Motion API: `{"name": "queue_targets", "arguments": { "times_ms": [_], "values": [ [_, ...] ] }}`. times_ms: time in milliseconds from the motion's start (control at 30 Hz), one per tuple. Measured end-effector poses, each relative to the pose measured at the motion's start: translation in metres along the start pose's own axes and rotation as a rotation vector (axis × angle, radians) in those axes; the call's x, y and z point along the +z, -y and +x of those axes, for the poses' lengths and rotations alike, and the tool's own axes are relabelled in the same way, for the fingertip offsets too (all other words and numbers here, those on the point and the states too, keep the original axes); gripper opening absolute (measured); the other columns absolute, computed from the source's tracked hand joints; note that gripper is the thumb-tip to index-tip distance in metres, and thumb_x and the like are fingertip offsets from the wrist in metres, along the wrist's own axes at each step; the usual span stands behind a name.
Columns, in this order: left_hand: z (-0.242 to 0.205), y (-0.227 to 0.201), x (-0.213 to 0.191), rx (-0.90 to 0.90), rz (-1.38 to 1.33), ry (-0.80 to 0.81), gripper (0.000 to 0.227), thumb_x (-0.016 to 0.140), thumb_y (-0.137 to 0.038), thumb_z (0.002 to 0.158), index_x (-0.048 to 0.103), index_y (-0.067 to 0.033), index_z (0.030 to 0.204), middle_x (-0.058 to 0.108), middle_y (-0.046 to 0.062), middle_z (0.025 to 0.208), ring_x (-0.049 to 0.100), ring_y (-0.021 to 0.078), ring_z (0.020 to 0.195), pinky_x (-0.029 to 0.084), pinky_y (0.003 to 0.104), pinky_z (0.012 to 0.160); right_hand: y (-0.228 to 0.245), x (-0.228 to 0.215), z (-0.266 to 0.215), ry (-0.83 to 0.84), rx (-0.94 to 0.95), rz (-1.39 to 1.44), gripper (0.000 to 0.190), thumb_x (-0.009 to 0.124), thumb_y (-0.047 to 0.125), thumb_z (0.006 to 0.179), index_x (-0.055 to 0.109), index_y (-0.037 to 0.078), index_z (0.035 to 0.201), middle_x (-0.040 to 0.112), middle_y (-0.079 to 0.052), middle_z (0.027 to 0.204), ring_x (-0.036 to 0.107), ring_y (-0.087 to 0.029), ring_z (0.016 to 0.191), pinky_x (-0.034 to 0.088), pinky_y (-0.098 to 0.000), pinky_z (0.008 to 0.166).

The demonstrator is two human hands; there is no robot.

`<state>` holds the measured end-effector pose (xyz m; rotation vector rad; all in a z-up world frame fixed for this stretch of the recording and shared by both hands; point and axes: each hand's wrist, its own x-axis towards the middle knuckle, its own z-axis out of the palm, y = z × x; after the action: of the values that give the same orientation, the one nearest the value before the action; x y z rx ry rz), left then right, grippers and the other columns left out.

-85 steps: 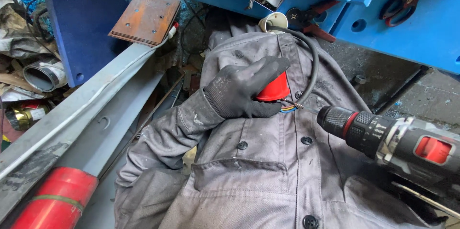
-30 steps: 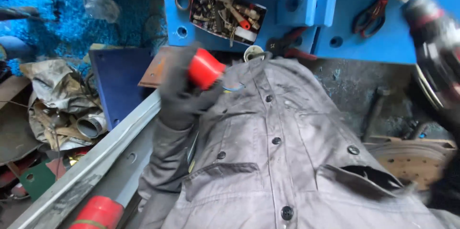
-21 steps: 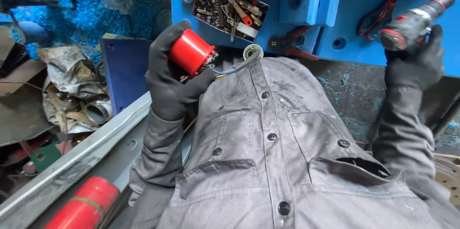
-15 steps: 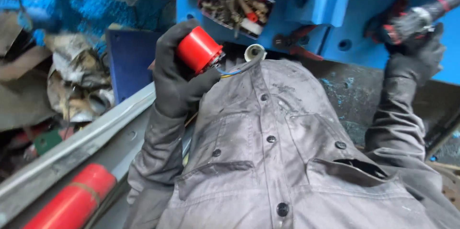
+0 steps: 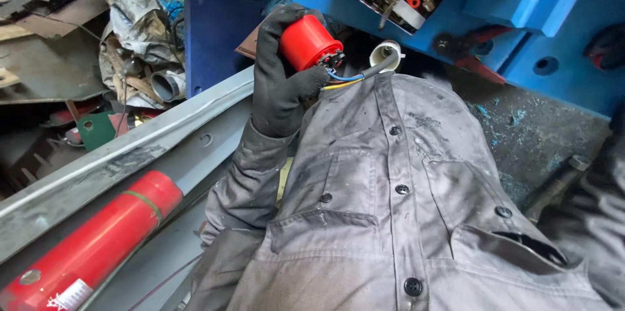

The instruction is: The recorder is wiring and assembling an industrial electrical plug using various hand tools.

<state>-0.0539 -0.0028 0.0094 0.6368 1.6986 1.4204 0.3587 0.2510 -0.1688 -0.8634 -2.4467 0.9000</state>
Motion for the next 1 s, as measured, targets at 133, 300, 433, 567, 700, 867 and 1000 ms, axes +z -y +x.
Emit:
{"name": "queue_targets", "arguments": {
  "times_ms": [133, 300, 433, 567, 700, 867, 1000],
  "values": [
    [0.003, -0.006, 0.000, 0.008, -0.173, 0.043, 0.067, 0.079, 0.000, 0.086, 0.046, -0.0126, 0.143, 0.053, 0.013, 0.142, 0.056, 0.0227, 0.122, 0.051, 0.036, 0.108, 0.111, -0.001, 0.056, 0.026, -0.158, 0.113, 0.062, 0.089, 0.037, 0.078, 0.066, 0.004, 0.125, 0.068, -0.018, 0.123, 0.066, -0.037, 0.112, 0.051, -0.0486, 0.096],
    [0.006, -0.015, 0.002, -0.069, -0.122, 0.064, 0.073, 0.080, 0.000, 0.084, 0.043, -0.0137, 0.146, 0.054, 0.013, 0.138, 0.058, 0.0228, 0.123, 0.055, 0.037, 0.108, 0.241, 0.037, 0.123, 0.040, -0.291, 0.210, 0.055, 0.087, 0.036, 0.081, 0.068, 0.002, 0.120, 0.068, -0.018, 0.125, 0.065, -0.038, 0.114, 0.050, -0.0490, 0.097],
    [0.000, -0.013, -0.007, 0.084, -0.034, 0.101, 0.066, 0.083, 0.000, 0.093, 0.043, -0.0139, 0.143, 0.050, 0.008, 0.140, 0.054, 0.0184, 0.123, 0.049, 0.033, 0.108, 0.274, 0.064, 0.128, 0.115, -0.273, 0.390, 0.054, 0.088, 0.036, 0.083, 0.069, 0.005, 0.123, 0.068, -0.014, 0.114, 0.065, -0.035, 0.112, 0.049, -0.0468, 0.100],
    [-0.007, -0.019, -0.016, 0.096, 0.024, 0.155, 0.066, 0.085, -0.003, 0.094, 0.044, -0.0128, 0.145, 0.050, 0.008, 0.148, 0.052, 0.0165, 0.129, 0.047, 0.032, 0.111, 0.278, 0.073, 0.122, 0.316, -0.065, 0.600, 0.037, 0.087, 0.027, 0.084, 0.074, 0.010, 0.114, 0.068, -0.007, 0.100, 0.067, -0.025, 0.097, 0.051, -0.0407, 0.087],
    [-0.004, -0.009, -0.023, 0.111, 0.046, 0.216, 0.061, 0.084, -0.006, 0.098, 0.045, -0.0131, 0.144, 0.053, 0.008, 0.146, 0.051, 0.0160, 0.131, 0.045, 0.032, 0.113, 0.285, 0.058, 0.126, 0.440, -0.029, 0.675, 0.032, 0.086, 0.023, 0.084, 0.074, 0.010, 0.110, 0.066, -0.007, 0.096, 0.067, -0.022, 0.089, 0.051, -0.0367, 0.077],
    [-0.005, 0.006, -0.021, -0.136, -0.410, 0.106, 0.037, 0.071, -0.014, 0.109, 0.049, -0.0019, 0.136, 0.055, 0.014, 0.130, 0.056, 0.0218, 0.120, 0.051, 0.039, 0.110, 0.292, 0.047, 0.123, 0.115, -0.306, 0.333, 0.041, 0.089, 0.025, 0.080, 0.073, 0.004, 0.111, 0.062, -0.007, 0.079, 0.065, -0.028, 0.076, 0.052, -0.0435, 0.076],
    [-0.005, -0.007, -0.009, -0.205, -0.515, 0.122, 0.056, 0.069, -0.024, 0.100, 0.044, -0.0090, 0.148, 0.057, 0.013, 0.139, 0.061, 0.0234, 0.124, 0.056, 0.040, 0.100, 0.297, 0.047, 0.119, 0.001, -0.362, 0.250, 0.031, 0.088, 0.019, 0.084, 0.072, 0.005, 0.107, 0.065, -0.008, 0.081, 0.068, -0.030, 0.078, 0.055, -0.0437, 0.076]
  ]
}}
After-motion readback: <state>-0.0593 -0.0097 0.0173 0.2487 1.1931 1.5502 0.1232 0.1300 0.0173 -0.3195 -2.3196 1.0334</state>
